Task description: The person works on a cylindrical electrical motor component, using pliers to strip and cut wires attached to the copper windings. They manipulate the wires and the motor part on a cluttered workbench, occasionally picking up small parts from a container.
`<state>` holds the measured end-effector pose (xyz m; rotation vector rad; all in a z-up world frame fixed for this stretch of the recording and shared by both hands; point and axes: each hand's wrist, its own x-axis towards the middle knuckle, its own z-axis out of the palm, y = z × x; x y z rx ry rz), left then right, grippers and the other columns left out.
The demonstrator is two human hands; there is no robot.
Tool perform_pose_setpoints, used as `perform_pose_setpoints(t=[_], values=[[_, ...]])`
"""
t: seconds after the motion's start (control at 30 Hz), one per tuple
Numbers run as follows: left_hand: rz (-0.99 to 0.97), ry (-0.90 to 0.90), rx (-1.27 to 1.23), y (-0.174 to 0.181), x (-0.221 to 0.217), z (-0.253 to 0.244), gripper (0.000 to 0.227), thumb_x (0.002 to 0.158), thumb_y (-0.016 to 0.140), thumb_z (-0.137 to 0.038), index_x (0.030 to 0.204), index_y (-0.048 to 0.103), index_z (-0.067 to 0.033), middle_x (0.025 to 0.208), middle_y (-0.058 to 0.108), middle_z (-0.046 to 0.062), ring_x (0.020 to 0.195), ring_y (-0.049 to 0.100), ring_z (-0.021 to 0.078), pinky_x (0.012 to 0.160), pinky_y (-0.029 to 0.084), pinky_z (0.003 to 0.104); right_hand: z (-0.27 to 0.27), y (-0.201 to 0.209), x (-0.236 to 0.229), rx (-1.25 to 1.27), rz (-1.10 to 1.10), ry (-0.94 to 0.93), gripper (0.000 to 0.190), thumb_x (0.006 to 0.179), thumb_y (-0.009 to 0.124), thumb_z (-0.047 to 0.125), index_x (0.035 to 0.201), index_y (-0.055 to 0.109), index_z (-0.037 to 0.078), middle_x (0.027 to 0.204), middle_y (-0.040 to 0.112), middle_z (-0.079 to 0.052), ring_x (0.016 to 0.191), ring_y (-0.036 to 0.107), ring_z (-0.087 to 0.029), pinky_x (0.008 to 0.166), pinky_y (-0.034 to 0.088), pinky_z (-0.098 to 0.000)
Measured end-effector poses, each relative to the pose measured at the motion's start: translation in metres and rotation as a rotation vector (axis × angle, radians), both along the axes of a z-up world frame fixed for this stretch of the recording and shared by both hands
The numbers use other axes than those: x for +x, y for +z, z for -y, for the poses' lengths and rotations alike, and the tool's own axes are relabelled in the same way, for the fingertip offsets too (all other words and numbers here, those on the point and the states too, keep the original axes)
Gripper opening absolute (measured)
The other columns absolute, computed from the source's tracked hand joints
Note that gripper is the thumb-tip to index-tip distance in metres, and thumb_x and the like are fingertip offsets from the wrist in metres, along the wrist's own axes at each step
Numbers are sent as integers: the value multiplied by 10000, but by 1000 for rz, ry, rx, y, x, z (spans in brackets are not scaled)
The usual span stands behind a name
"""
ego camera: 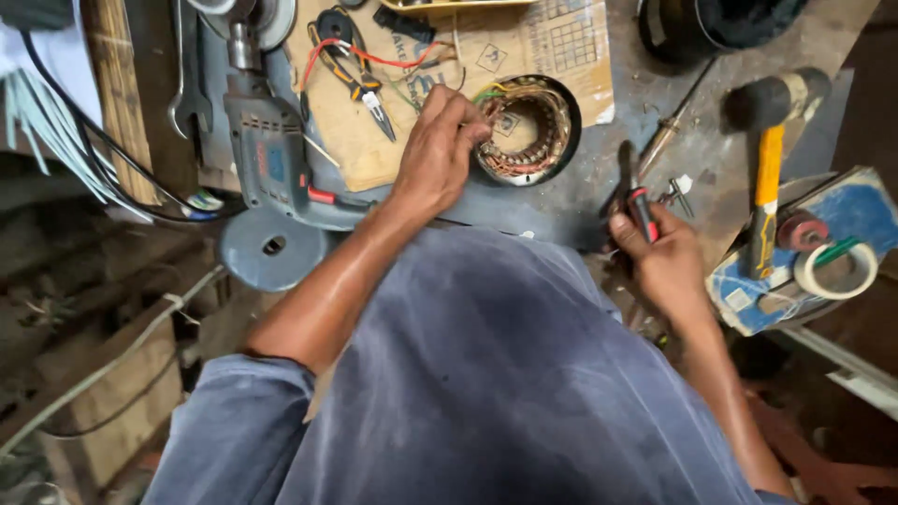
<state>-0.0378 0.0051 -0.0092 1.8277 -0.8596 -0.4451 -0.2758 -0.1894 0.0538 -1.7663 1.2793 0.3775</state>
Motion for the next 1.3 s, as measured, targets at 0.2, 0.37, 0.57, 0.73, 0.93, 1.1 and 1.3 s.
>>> perform_pose_setpoints(t=[0.2, 0.37, 0.57, 0.73, 0.93, 1.1, 1.3], values=[[-624, 203, -147, -48, -11, -4, 167, 1072, 454, -208, 1017, 587, -123, 906, 565, -19, 738, 517, 101, 674, 483, 260, -23, -5, -15, 40, 136, 28, 183, 987, 714, 207, 1046, 697, 35, 729, 599, -37, 622, 520, -157, 618, 433, -294], [-1322, 427, -421, -34, 1, -5, 361, 1022, 543, -396, 1064, 615, -45, 936, 568, 62, 738, 500, 148, 641, 457, 284, -28, 3, -3, 18, 172, 20, 152, 998, 718, 178, 1024, 677, 34, 709, 607, -37, 587, 518, -156, 561, 419, -300], [-1155, 434, -311, -60, 12, 0, 279, 1027, 552, -337, 1056, 560, -60, 886, 608, 82, 609, 555, 147, 525, 465, 265, -39, 18, 16, -23, 190, 178, 120, 955, 743, 150, 958, 666, 58, 667, 527, -28, 573, 446, -162, 557, 384, -310], [-971, 343, -226, -53, 19, 0, 255, 1042, 536, -301, 1057, 537, -46, 824, 593, 65, 555, 630, 144, 459, 498, 240, -47, 4, 39, -238, 260, 468, 178, 920, 724, 120, 1054, 692, 7, 997, 580, -126, 843, 552, -289, 790, 471, -410], [-821, 332, -66, -21, 11, 5, 197, 1040, 544, -251, 1025, 575, -57, 725, 567, 27, 544, 604, 109, 465, 511, 239, -55, 20, 78, -698, 219, 814, 191, 847, 651, 80, 1008, 712, -2, 1305, 561, -284, 1121, 513, -421, 907, 437, -579], [-748, 318, 0, 1, 8, 7, 220, 1021, 571, -271, 955, 576, -61, 661, 540, 13, 516, 587, 108, 456, 507, 256, -58, 17, 95, -836, 257, 887, 230, 875, 591, 158, 1019, 713, 26, 1323, 571, -278, 1108, 502, -440, 915, 376, -605], [-711, 325, 60, 7, 8, 8, 240, 1014, 591, -292, 955, 583, -59, 650, 524, 2, 485, 586, 91, 419, 508, 249, -54, 3, 98, -808, 204, 912, 216, 1030, 492, 177, 956, 647, 46, 1133, 622, -229, 958, 531, -324, 807, 421, -508]])
